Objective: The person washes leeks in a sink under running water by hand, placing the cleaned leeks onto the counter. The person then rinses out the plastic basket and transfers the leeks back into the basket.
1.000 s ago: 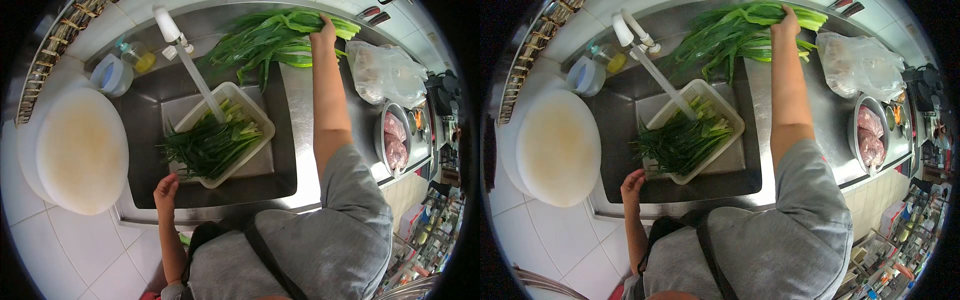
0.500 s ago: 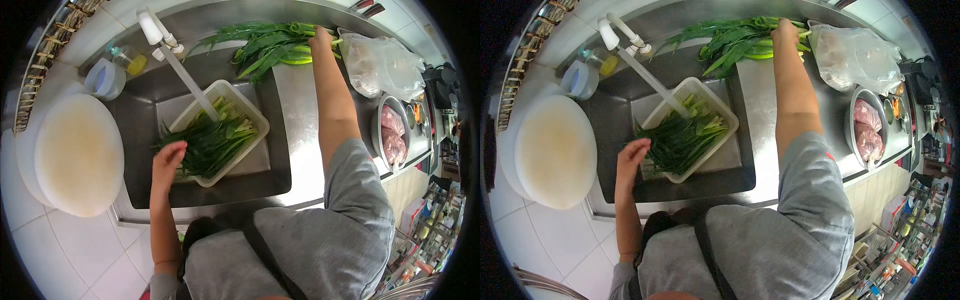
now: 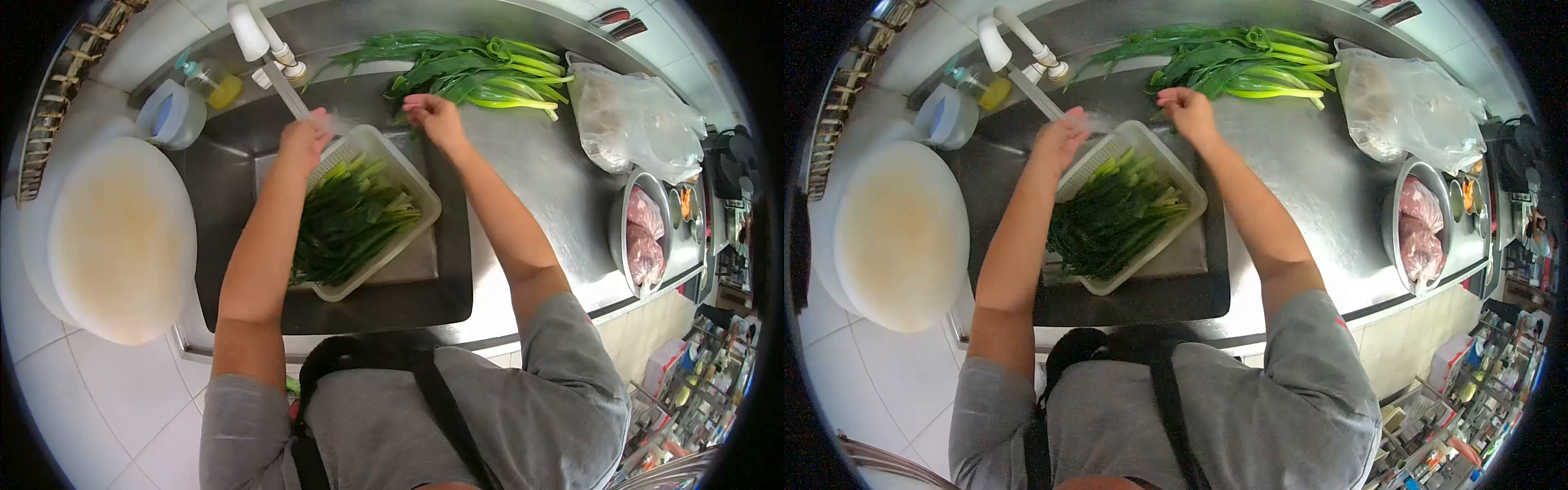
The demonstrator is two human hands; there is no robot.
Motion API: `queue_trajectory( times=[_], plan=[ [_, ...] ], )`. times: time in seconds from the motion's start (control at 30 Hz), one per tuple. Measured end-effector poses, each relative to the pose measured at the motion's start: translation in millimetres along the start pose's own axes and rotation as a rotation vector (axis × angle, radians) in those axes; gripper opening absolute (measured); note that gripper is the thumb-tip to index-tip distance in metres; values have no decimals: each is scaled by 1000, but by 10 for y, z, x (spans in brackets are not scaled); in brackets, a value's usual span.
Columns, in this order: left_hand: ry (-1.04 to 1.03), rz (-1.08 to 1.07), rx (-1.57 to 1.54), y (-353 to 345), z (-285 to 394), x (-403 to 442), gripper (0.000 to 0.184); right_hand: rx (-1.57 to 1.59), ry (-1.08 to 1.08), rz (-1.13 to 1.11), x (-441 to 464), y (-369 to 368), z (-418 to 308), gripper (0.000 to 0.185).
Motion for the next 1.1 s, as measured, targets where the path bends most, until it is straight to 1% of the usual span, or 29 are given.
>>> queue_trajectory(
  times=[0.07, 0.1, 0.2, 0.23, 0.33, 0.37, 0.43, 0.47, 0.53, 0.57, 0.63, 0.73, 0.83, 0.93, 0.97, 1.03, 1.1],
  plan=[
    [32, 31, -75, -51, -61, -5, 42, 532, -259, 28, 85, -287, 31, 34],
    [12, 18, -106, -100, -21, -36, 42, 592, -227, 120, 199, -364, 171, 36],
    [-36, -26, -181, -187, 196, -137, 43, 1096, -284, 536, 476, -528, 371, 25],
    [-49, -43, -200, -175, 249, -133, 44, 1200, -366, 662, 548, -557, 343, 14],
    [-50, -111, -199, -193, 393, -171, 44, 1414, -458, 772, 711, -596, 362, 12],
    [-44, -134, -192, -209, 429, -196, 44, 1431, -463, 797, 769, -582, 386, 12],
    [-28, -175, -238, -256, 489, -256, 44, 1461, -473, 845, 943, -555, 675, 11],
    [-20, -195, -262, -274, 516, -275, 44, 1473, -425, 814, 1018, -563, 881, 9],
    [-21, -210, -306, -294, 544, -285, 44, 1489, -331, 757, 988, -578, 991, 7],
    [-21, -217, -329, -308, 550, -289, 43, 1375, -370, 771, 960, -575, 1060, 6],
    [-34, -238, -303, -334, 566, -303, 45, 1145, -445, 793, 605, -613, 474, 5],
    [-56, -254, -323, -409, 605, -332, 47, 1286, -422, 854, 632, -659, 584, 9],
    [-64, -259, -378, -434, 591, -311, 49, 1318, -490, 797, 710, -664, 726, 13],
    [-34, -295, -446, -433, 581, -296, 51, 1386, -572, 702, 739, -756, 803, 11],
    [-20, -313, -469, -439, 581, -290, 51, 1381, -574, 722, 743, -763, 815, 15],
    [0, -308, -448, -458, 584, -311, 52, 1371, -579, 761, 677, -764, 657, 23],
    [17, -283, -424, -458, 582, -342, 52, 1381, -554, 665, 649, -720, 502, 20]
  ],
)
Point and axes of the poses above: each hand's wrist, its own x-axis towards the middle knuckle, its own y-axis out of the back of the hand, z = x × y, the point moved 4 cm from there along x, towards the middle knuckle, and after that the axes turned 9 degrees about -z, right-handed, at the moved point
